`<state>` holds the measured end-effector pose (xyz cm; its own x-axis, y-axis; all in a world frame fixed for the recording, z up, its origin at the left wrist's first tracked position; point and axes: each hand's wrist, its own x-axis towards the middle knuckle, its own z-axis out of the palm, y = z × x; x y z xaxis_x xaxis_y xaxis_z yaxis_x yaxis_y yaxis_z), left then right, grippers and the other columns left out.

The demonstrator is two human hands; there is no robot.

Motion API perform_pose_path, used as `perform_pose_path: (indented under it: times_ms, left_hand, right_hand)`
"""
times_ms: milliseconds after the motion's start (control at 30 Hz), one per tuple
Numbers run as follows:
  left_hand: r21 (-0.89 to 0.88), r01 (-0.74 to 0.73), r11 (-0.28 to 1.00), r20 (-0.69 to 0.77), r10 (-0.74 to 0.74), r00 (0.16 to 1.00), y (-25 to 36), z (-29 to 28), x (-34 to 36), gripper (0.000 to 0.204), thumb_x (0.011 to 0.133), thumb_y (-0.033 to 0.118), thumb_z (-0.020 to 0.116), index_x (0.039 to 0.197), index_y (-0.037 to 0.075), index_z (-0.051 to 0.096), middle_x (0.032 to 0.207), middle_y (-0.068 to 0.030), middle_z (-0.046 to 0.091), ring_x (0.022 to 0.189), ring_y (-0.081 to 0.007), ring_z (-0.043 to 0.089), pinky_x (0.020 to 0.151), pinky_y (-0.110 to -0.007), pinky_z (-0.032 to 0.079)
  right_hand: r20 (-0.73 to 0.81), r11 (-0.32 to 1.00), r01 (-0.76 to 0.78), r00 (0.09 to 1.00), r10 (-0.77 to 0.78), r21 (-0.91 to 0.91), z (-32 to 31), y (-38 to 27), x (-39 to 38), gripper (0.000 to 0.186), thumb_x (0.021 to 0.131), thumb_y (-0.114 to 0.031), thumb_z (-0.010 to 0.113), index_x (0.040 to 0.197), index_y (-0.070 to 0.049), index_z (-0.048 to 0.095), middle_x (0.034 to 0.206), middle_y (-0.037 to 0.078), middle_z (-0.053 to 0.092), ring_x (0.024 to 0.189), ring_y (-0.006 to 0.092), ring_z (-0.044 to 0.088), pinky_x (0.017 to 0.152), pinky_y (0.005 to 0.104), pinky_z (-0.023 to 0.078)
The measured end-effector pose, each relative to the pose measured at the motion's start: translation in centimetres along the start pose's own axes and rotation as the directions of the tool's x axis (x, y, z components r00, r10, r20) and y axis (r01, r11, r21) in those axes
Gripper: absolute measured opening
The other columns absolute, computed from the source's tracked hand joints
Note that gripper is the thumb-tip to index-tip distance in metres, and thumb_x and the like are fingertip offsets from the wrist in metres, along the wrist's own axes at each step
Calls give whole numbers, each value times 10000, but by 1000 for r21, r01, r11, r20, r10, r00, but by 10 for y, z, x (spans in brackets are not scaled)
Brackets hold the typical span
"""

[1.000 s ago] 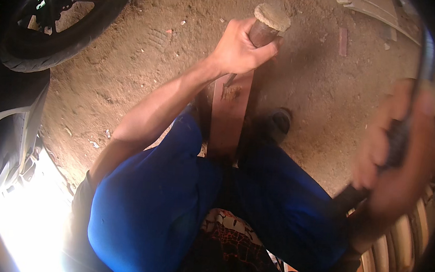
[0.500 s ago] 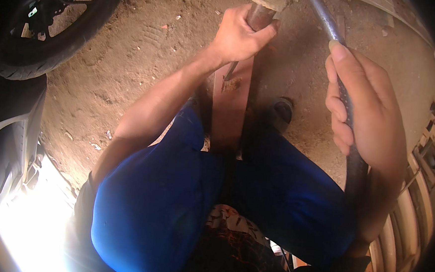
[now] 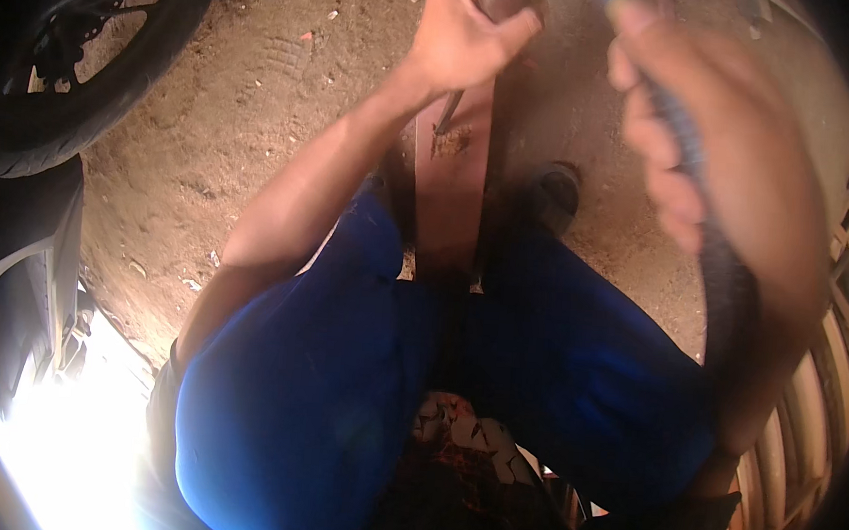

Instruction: The person sits on the ground and uses a hammer and chisel to carve a rectangular hole into a pink wooden plank. They repeatedly strike the chisel to remove wood chips and deepen the cavity.

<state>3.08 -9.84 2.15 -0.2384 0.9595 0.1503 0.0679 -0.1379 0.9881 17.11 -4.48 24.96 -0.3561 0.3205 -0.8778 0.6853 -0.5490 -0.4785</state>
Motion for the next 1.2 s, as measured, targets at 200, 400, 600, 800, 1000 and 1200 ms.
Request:
perform_pose_path:
  times_ms: [200,400,600,800,1000,1200]
  left_hand:
    - [-25,195,981,44,-193,980,5,-1,11,224,819,174,654,735,-4,547,601,-112,537,575,-146,508,557,-359,449]
    - [-75,195,978,-21,-197,980,-1,-12,1,204,820,168,648,746,6,549,598,-77,519,580,-126,488,554,-351,447]
    - [-71,195,978,12,-195,981,-2,-9,9,182,818,154,637,750,11,548,588,-71,508,571,-118,474,540,-349,441]
    - [-33,272,962,-49,-274,961,-7,-8,-1,225,816,176,647,713,8,540,574,-76,509,552,-126,476,521,-369,424]
    - [11,319,948,-7,-319,948,-7,-10,5,246,825,199,656,730,-6,558,565,-79,521,566,-104,483,525,-361,436]
    - [2,258,966,-96,-257,962,-9,-11,-1,259,832,203,661,718,-5,557,550,-59,509,552,-97,474,510,-358,425]
  right_hand:
    - [-583,915,404,739,-337,-17,36,-24,-25,389,1040,-445,426,997,-77,545,675,26,521,426,124,433,358,261,355]
    - [-411,988,-9,910,-55,-152,15,7,-12,348,1051,-419,414,1155,-94,488,530,-25,455,344,65,439,342,199,443]
    - [-460,985,164,871,-174,-62,16,8,-17,378,1016,-451,477,924,-90,543,584,12,491,354,88,404,306,231,351]
    - [-463,995,47,882,-83,-88,17,17,-3,355,1019,-442,480,929,-101,507,542,-29,457,324,52,394,290,202,372]
    - [-578,930,346,736,-352,-126,16,8,4,339,1051,-425,423,939,-112,488,553,-46,443,308,48,346,266,205,315]
    - [-512,995,43,855,-84,-92,20,15,-3,324,1052,-409,432,988,-99,501,538,-34,445,313,46,365,282,199,328]
